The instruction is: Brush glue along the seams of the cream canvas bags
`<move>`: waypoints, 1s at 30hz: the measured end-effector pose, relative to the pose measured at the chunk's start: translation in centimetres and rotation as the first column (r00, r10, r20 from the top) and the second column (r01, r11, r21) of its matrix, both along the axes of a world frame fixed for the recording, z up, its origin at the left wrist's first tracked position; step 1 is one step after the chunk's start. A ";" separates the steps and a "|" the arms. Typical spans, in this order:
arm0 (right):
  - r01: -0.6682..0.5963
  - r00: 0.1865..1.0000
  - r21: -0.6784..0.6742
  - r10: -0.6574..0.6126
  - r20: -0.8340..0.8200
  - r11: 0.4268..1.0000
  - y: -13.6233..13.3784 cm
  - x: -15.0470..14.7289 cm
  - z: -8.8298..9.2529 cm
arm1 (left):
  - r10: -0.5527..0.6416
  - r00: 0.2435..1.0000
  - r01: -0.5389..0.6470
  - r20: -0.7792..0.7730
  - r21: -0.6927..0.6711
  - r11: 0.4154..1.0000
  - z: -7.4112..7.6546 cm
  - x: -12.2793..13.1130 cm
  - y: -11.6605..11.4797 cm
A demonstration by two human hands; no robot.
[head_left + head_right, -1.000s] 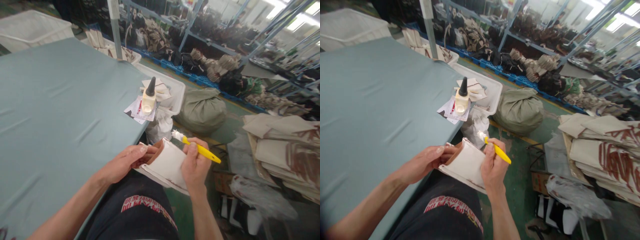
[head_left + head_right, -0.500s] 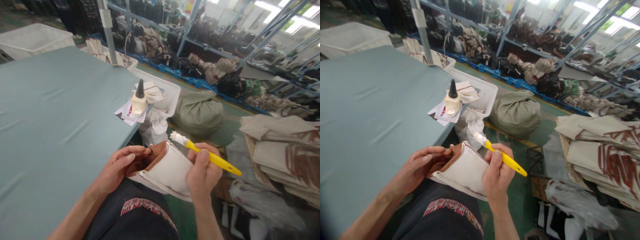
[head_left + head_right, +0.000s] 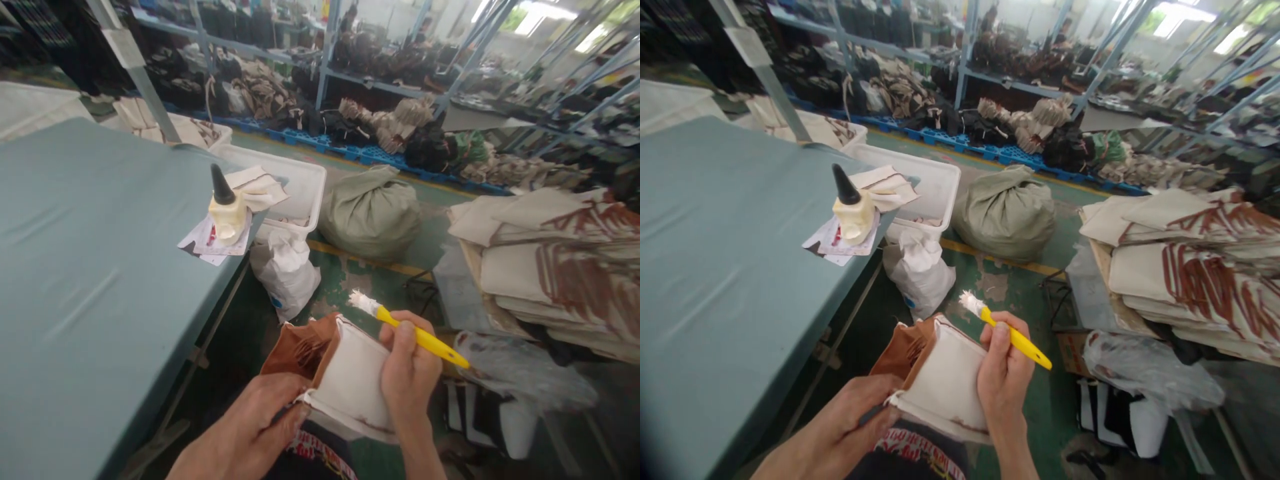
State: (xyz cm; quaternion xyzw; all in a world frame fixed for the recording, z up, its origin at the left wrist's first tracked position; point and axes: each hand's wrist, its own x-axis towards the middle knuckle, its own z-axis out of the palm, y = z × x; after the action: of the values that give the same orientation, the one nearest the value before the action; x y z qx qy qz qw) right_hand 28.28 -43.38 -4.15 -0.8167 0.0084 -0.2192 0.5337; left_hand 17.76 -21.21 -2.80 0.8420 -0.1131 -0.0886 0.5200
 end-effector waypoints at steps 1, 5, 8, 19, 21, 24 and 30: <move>0.002 1.000 0.006 -0.001 -0.022 1.000 -0.3 0.2 -0.5 | -0.012 1.000 0.012 0.012 -0.001 1.000 0.1 0.3 -0.5; -0.032 0.997 0.067 0.036 -0.069 0.997 -0.7 1.6 -1.9 | -0.065 0.998 0.064 0.022 0.036 0.997 1.0 1.4 -1.7; -0.006 0.998 0.143 0.014 -0.057 0.990 -1.1 2.4 -1.9 | -0.028 0.998 0.026 0.048 0.048 0.999 1.4 2.0 -2.1; -0.407 0.909 0.489 0.396 0.132 0.772 -0.5 0.6 4.1 | 0.194 0.975 -0.209 -0.105 -0.162 0.965 1.5 2.5 0.0; -0.530 0.841 0.438 0.516 0.162 0.726 0.2 0.1 4.4 | 0.214 0.968 -0.235 -0.128 -0.185 0.954 1.5 2.0 0.1; -0.644 0.760 0.326 0.628 0.168 0.692 0.9 -0.2 4.2 | 0.232 0.963 -0.258 -0.140 -0.211 0.943 1.3 1.2 0.1; -0.607 0.794 0.287 0.580 0.182 0.741 1.9 0.6 4.6 | 0.293 0.947 -0.315 -0.135 -0.189 0.930 0.9 -0.1 -0.3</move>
State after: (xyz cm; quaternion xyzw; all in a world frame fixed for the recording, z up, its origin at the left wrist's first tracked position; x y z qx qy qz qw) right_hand 28.91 -41.53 0.46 -0.6657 -0.2368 -0.0660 0.7046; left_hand 17.68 -21.55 -1.86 0.7847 0.0373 -0.0384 0.6176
